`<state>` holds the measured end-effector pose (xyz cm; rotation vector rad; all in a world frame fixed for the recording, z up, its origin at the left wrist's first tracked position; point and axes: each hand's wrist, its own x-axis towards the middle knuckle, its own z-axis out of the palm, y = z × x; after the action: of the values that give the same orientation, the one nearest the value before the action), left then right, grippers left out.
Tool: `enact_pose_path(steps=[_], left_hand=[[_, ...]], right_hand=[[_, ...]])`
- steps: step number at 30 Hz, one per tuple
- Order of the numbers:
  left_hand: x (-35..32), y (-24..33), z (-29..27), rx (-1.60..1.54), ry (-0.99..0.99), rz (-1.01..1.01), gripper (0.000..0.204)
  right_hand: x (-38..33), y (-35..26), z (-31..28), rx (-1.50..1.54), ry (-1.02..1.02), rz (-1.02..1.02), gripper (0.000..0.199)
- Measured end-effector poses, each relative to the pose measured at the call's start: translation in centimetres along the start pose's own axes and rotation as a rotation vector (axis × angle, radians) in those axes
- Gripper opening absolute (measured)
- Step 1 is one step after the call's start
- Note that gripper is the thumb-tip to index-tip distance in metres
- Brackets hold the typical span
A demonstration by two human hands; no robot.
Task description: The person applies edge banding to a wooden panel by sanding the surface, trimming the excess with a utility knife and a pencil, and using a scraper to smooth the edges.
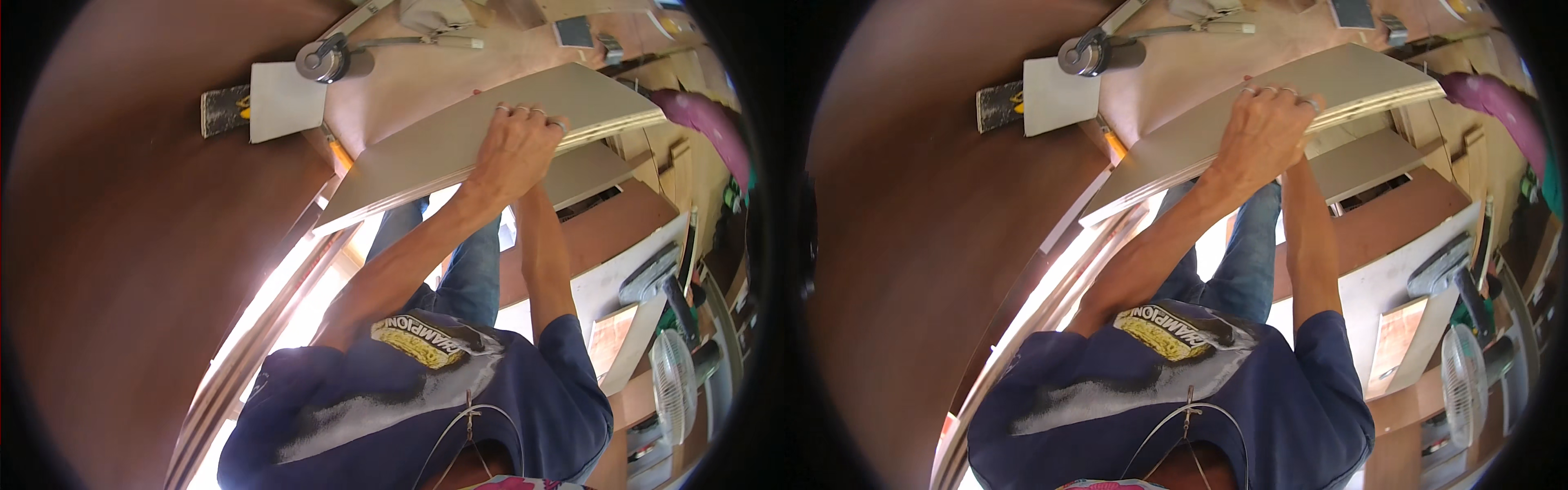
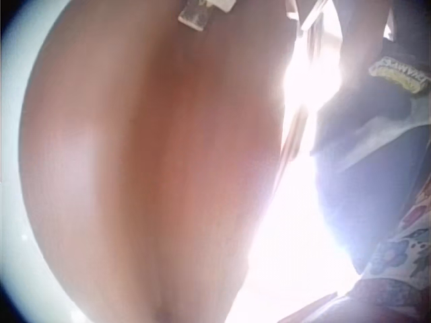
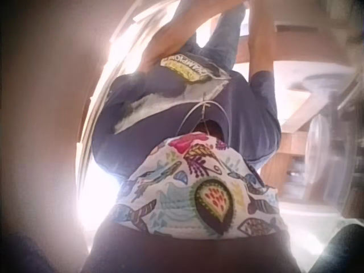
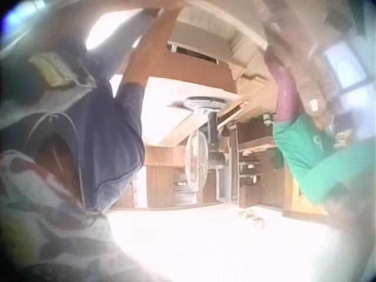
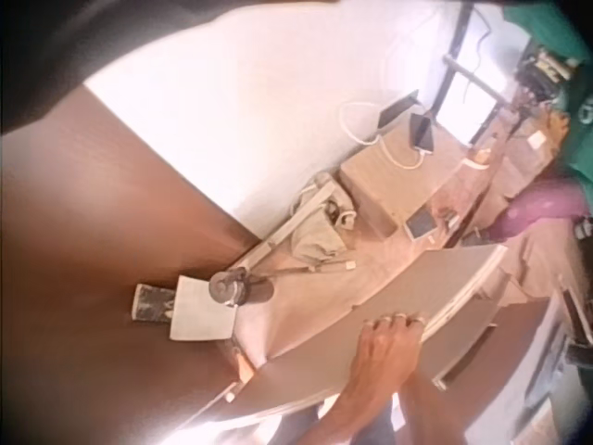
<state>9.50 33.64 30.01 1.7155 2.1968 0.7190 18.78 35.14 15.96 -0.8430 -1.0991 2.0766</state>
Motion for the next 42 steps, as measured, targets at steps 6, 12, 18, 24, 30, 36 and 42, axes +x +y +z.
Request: enact_pose_path(steps=[6, 12, 18, 24, 30, 36, 42], left_hand=[[2.1, -1.4, 1.5, -0.024, -0.039, -0.067, 0.017], [4.3, -5.2, 3.3, -0.052, -0.050, -0.133, 0.013], [4.3, -6.2, 4.2, -0.088, -0.101, -0.164, 0.014], [4.5, -5.2, 4.5, -0.148, -0.090, -0.158, 0.027], [3.4, -5.3, 5.6, -0.210, -0.103, -0.163, 0.029], [3.0, -4.5, 6.1, -0.239, -0.039, -0.161, 0.032], [4.0, -5.0, 7.1, -0.203, -0.091, -0.142, 0.038]], right_hand=[[2.4, 7.1, -8.7, -0.295, 0.078, 0.069, 0.040], [-1.5, 12.4, -6.9, -0.864, 0.231, 0.080, 0.038], [-12.1, 20.2, 6.5, -0.838, -0.193, 0.441, 0.037], [-15.4, 27.9, 14.6, -1.124, -0.323, 0.186, 0.043], [-15.8, 28.7, 14.5, -1.093, -0.389, 0.197, 0.044], [-15.9, 27.0, 13.5, -0.928, -0.342, 0.217, 0.046], [-16.3, 24.5, 11.4, -0.583, -0.271, 0.316, 0.048]])
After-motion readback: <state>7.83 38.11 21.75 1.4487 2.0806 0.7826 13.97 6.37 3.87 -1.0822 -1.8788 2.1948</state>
